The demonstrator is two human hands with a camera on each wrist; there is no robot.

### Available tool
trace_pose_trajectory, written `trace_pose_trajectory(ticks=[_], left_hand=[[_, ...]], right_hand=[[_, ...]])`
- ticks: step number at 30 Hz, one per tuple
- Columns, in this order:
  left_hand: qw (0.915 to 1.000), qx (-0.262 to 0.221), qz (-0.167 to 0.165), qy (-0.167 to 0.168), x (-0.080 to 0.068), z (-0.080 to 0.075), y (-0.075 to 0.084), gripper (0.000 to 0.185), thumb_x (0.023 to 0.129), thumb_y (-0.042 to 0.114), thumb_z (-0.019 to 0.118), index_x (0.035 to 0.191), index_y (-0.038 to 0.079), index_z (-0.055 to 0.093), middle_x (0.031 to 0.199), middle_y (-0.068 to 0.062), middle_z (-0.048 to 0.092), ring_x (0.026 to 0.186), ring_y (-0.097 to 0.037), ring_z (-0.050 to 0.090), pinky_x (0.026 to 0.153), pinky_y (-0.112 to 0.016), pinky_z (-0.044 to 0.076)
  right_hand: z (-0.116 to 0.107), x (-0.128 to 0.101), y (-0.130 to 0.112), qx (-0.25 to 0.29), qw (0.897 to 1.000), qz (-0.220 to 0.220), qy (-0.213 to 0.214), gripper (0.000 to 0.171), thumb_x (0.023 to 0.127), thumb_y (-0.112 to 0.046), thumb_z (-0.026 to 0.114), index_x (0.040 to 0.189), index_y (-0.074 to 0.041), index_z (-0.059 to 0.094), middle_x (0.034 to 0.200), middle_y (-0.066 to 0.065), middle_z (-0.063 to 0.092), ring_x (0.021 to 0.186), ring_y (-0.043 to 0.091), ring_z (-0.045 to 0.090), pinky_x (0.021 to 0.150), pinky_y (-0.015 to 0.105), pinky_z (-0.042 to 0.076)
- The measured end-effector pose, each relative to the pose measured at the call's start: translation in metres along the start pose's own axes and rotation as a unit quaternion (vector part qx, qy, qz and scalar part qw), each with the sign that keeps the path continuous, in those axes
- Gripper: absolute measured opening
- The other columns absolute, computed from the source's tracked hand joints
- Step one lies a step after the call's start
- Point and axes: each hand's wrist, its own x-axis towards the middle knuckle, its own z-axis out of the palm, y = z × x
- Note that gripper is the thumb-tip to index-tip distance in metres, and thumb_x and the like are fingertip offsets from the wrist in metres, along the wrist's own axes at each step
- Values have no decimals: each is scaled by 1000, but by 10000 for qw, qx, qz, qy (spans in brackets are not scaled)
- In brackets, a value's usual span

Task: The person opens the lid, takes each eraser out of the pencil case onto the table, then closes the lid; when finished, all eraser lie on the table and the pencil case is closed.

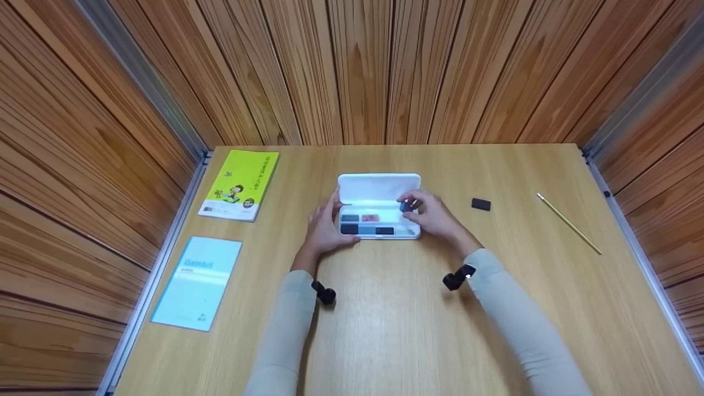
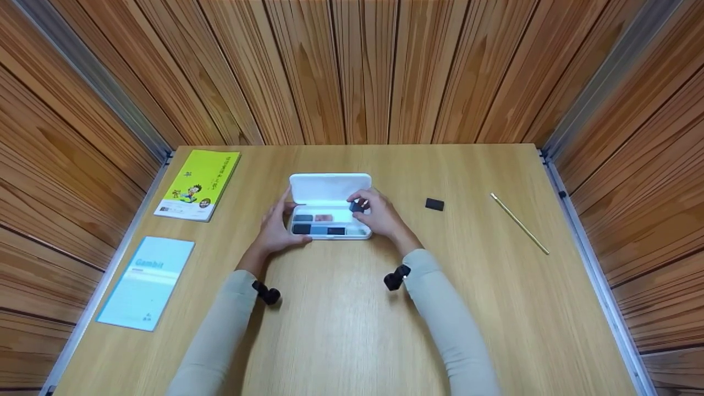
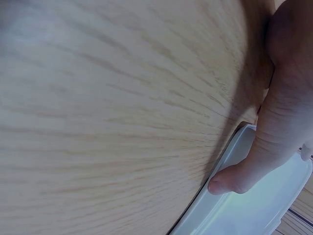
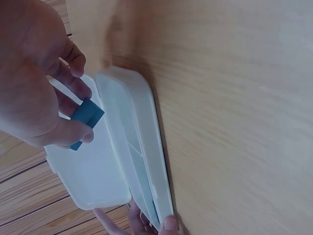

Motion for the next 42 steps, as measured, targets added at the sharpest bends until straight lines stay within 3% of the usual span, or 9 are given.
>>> trace_pose_trajectory(ticks=[5,20,31,36,42], left_hand=[[10000,23,74,9,0,-1,1,142,73,51,103,182,39,13,160,-5,62,145,-31,48,127,-58,28],[10000,33,34,47,-1,1,1,140,74,51,103,181,42,13,158,-3,62,145,-29,48,128,-57,29],[10000,-21,61,27,-2,1,0,141,74,50,103,182,41,13,158,-3,62,148,-31,48,132,-60,25],[10000,26,72,28,-1,0,0,140,74,49,103,182,38,14,159,-5,62,155,-33,47,136,-63,20],[10000,-32,25,5,0,0,-1,141,74,48,104,181,43,13,159,-3,62,153,-31,46,135,-61,20]], right_hand=[[-17,-9,6,-25,9997,237,32,36,109,-8,72,145,-13,69,147,18,61,136,39,59,121,60,50],[-61,-36,41,-309,9978,463,363,38,111,-7,69,149,-5,67,141,21,62,132,40,60,111,47,48],[-87,-60,74,-386,9961,368,701,38,109,-1,70,147,-1,70,135,25,60,119,31,56,93,12,42],[-97,-69,85,-434,9958,368,718,39,107,-1,72,146,1,71,133,27,58,117,30,55,91,10,42],[-103,-75,95,-564,9952,515,613,41,108,-3,72,149,-4,71,138,29,56,122,35,53,94,14,40]])
